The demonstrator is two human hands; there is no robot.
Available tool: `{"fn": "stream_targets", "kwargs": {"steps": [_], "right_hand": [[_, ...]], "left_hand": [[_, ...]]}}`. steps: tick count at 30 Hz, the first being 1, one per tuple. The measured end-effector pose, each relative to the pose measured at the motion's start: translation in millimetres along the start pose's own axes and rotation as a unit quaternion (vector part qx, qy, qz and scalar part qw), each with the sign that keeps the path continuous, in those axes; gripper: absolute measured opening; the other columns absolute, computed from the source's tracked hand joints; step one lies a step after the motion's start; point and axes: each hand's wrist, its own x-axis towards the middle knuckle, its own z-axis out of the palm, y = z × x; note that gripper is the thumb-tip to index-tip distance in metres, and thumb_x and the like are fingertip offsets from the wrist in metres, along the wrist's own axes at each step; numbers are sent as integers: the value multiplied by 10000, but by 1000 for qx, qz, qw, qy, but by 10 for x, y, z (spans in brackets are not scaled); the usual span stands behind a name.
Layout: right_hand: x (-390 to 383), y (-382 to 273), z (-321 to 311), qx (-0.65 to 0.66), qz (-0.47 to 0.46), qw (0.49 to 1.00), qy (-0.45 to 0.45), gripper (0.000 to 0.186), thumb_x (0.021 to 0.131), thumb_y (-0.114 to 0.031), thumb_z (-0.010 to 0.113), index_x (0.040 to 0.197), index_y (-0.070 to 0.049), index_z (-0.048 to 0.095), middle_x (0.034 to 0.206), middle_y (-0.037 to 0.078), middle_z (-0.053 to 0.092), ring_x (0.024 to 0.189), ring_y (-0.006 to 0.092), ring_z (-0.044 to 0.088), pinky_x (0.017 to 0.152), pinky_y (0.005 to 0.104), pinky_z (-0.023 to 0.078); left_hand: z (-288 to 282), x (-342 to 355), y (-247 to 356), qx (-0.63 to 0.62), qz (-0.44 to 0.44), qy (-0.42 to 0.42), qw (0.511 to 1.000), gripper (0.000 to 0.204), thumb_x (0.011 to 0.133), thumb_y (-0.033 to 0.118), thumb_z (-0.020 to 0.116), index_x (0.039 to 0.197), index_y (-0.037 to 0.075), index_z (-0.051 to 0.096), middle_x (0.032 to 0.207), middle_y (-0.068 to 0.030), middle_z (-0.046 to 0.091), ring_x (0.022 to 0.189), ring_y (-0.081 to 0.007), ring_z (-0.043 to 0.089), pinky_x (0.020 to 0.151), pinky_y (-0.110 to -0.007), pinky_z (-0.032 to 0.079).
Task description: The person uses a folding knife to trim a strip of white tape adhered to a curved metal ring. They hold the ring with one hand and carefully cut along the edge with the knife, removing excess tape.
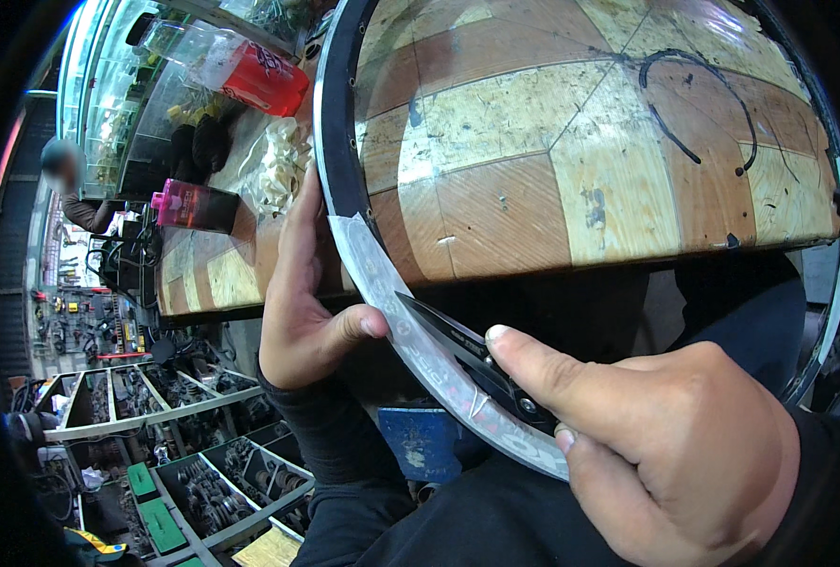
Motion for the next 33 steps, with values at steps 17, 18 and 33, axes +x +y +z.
{"fn": "stream_targets", "kwargs": {"steps": [17, 18, 33], "right_hand": [[-57, 77, -46, 29, -8, 999, -14, 441, 839, 94, 561, 1275, 49, 595, 828, 268, 656, 711, 371, 682, 620, 363, 534], [-47, 76, -73, 33, -15, 999, -23, 446, 836, 93, 563, 1279, 48, 593, 817, 266, 653, 702, 373, 676, 614, 367, 530], [-175, 270, -17, -41, -67, 997, -9, 480, 815, 65, 595, 1294, 42, 584, 745, 230, 631, 662, 371, 634, 606, 413, 510]], "left_hand": [[42, 1, 60, -10, -10, 19, 1000, 1390, 569, 558, 891, 1542, -87, 137, 1560, -215, 316, 1452, -282, 318, 1179, -391, 242], [32, -6, 64, -3, -11, 22, 1000, 1389, 568, 559, 891, 1542, -87, 140, 1558, -217, 318, 1451, -284, 320, 1178, -392, 245], [103, -13, 86, -37, -31, 56, 997, 1387, 537, 513, 928, 1538, -78, 172, 1522, -228, 375, 1427, -299, 366, 1170, -402, 276]]}}
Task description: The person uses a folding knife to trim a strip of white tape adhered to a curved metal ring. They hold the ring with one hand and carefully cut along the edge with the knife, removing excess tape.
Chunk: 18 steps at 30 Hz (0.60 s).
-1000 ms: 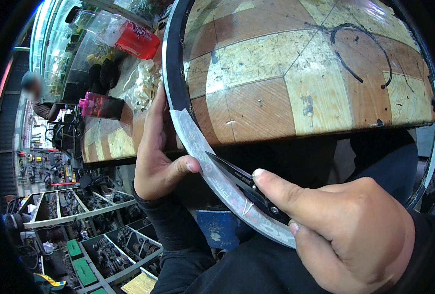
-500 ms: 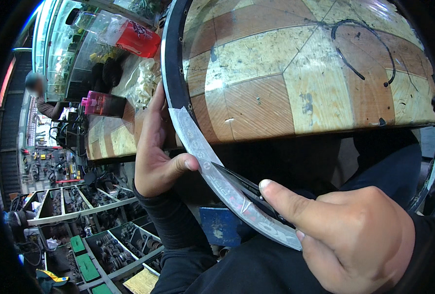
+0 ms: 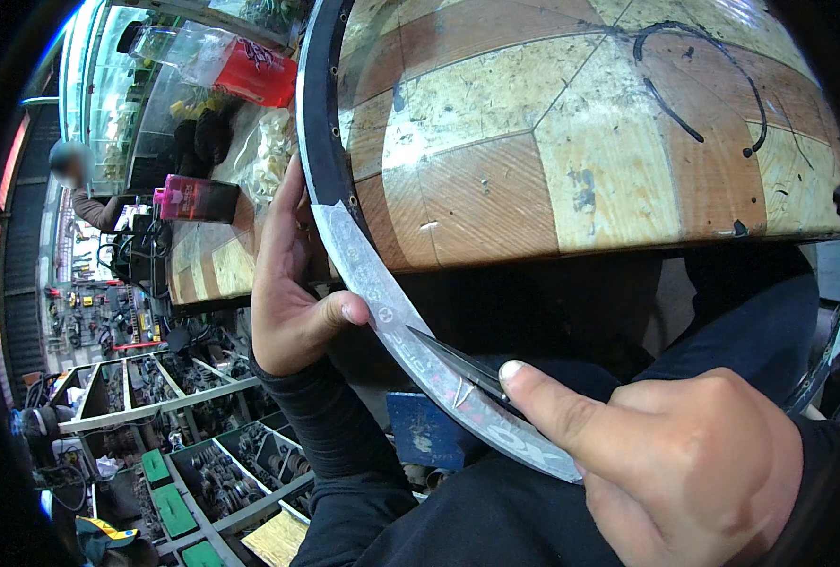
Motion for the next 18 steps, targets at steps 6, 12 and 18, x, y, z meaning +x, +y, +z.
{"fn": "stream_targets", "kwargs": {"steps": [6, 12, 18], "right_hand": [[-11, -51, -67, 8, 38, 999, -30, 498, 809, 67, 596, 1306, 39, 576, 724, 226, 614, 648, 369, 622, 592, 409, 500], [6, -184, -170, -55, 5, 997, -57, 508, 815, 63, 587, 1321, 22, 574, 717, 217, 606, 638, 364, 617, 582, 405, 494], [-103, -72, -94, -6, 64, 997, -44, 503, 814, 57, 584, 1315, 14, 586, 713, 211, 604, 631, 363, 612, 575, 410, 488]], "left_hand": [[-18, 31, -11, 6, 19, -11, 1000, 1390, 533, 501, 937, 1539, -77, 170, 1526, -228, 371, 1428, -299, 365, 1172, -400, 273], [-21, 32, 18, 18, 8, -10, 1000, 1399, 525, 509, 938, 1539, -77, 172, 1527, -227, 369, 1432, -301, 359, 1177, -399, 261], [-46, 34, -5, 16, 13, -18, 1000, 1377, 545, 485, 940, 1540, -76, 171, 1528, -232, 364, 1433, -309, 355, 1182, -403, 250]]}}
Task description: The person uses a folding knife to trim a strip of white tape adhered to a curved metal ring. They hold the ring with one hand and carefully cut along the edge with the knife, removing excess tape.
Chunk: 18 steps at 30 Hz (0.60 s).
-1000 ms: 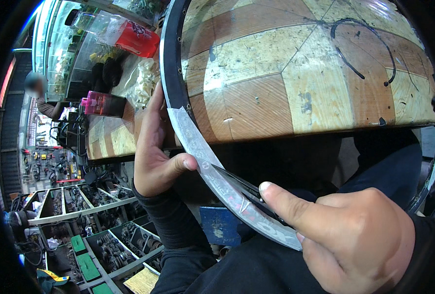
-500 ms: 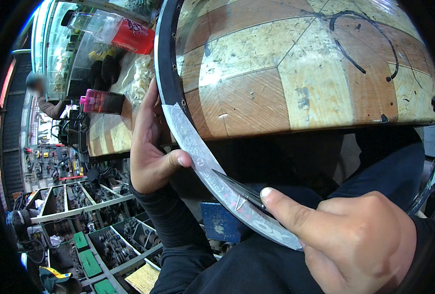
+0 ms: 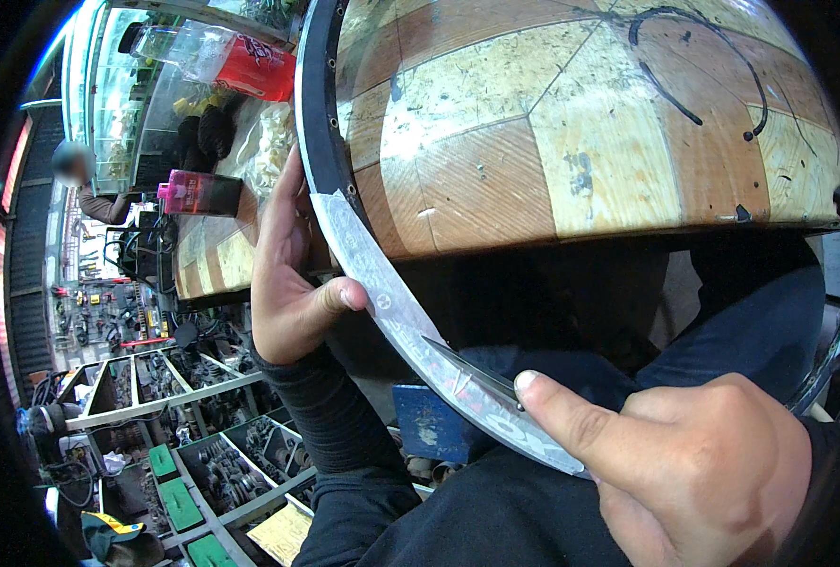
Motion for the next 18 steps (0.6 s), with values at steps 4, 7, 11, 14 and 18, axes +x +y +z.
{"fn": "stream_targets", "kwargs": {"steps": [4, 7, 11, 14, 18], "right_hand": [[-19, 8, 1, 2, -13, 1000, 2, 496, 809, 56, 582, 1304, 20, 593, 703, 209, 599, 625, 363, 605, 568, 416, 483], [-9, 67, 50, 29, -30, 999, 13, 489, 806, 53, 581, 1295, 30, 595, 699, 209, 596, 624, 363, 603, 566, 418, 483], [-11, -127, -104, -38, -33, 999, -20, 476, 810, 46, 582, 1285, 37, 598, 699, 208, 597, 626, 364, 605, 567, 420, 486], [-90, -194, -118, -61, -6, 998, -18, 466, 816, 36, 585, 1282, 33, 604, 702, 206, 600, 628, 362, 608, 571, 419, 489], [-68, 34, -29, -24, -8, 999, -39, 453, 830, 19, 589, 1283, 16, 612, 706, 201, 603, 627, 353, 611, 576, 415, 491]], "left_hand": [[6, -16, 17, -8, 2, 3, 1000, 1360, 565, 467, 942, 1541, -76, 166, 1525, -231, 366, 1429, -309, 360, 1179, -403, 255], [-30, -60, 4, 0, -2, 7, 1000, 1348, 579, 461, 940, 1541, -77, 165, 1522, -230, 370, 1425, -308, 366, 1177, -403, 259], [3, -7, 9, -8, -1, -5, 1000, 1341, 585, 467, 936, 1540, -78, 168, 1516, -227, 380, 1419, -305, 374, 1173, -401, 267], [44, 65, -11, -8, 12, -25, 1000, 1336, 588, 471, 933, 1539, -78, 173, 1511, -225, 386, 1414, -300, 379, 1170, -398, 271], [-72, -61, 0, 19, 8, 5, 1000, 1326, 593, 474, 929, 1537, -80, 180, 1507, -223, 389, 1414, -294, 378, 1166, -395, 274]]}}
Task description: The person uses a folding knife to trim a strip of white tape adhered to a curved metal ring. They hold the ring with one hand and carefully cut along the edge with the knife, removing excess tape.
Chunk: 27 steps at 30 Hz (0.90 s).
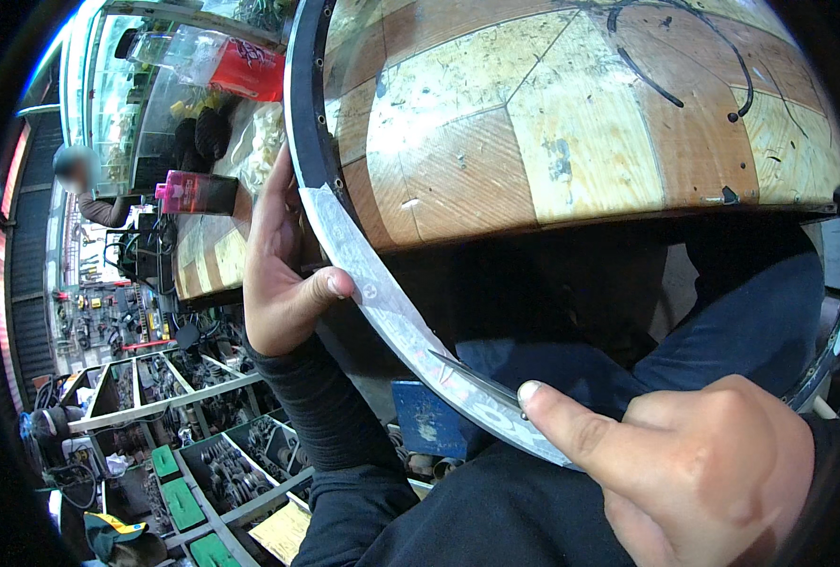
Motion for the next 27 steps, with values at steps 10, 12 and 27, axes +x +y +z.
{"fn": "stream_targets", "kwargs": {"steps": [10, 12, 27], "right_hand": [[13, -265, -153, -118, 25, 992, -47, 442, 847, 4, 589, 1288, -17, 623, 686, 174, 576, 599, 339, 592, 558, 411, 480], [-14, -194, -130, -109, 29, 992, -51, 441, 848, 6, 587, 1287, -18, 625, 684, 173, 575, 597, 338, 592, 555, 410, 480], [12, -136, -206, -80, 161, 973, -147, 482, 833, -2, 604, 1313, -40, 615, 675, 163, 557, 573, 330, 581, 540, 399, 481]], "left_hand": [[17, 54, -6, 3, 4, -20, 1000, 1302, 612, 479, 925, 1537, -73, 193, 1497, -222, 399, 1400, -293, 394, 1155, -392, 298], [26, 54, -1, 2, 0, -19, 1000, 1301, 612, 477, 925, 1537, -73, 195, 1494, -223, 403, 1399, -293, 397, 1153, -394, 302], [61, 90, -9, 0, 14, -24, 1000, 1306, 608, 474, 929, 1539, -68, 191, 1496, -223, 402, 1394, -295, 405, 1160, -399, 296]]}}
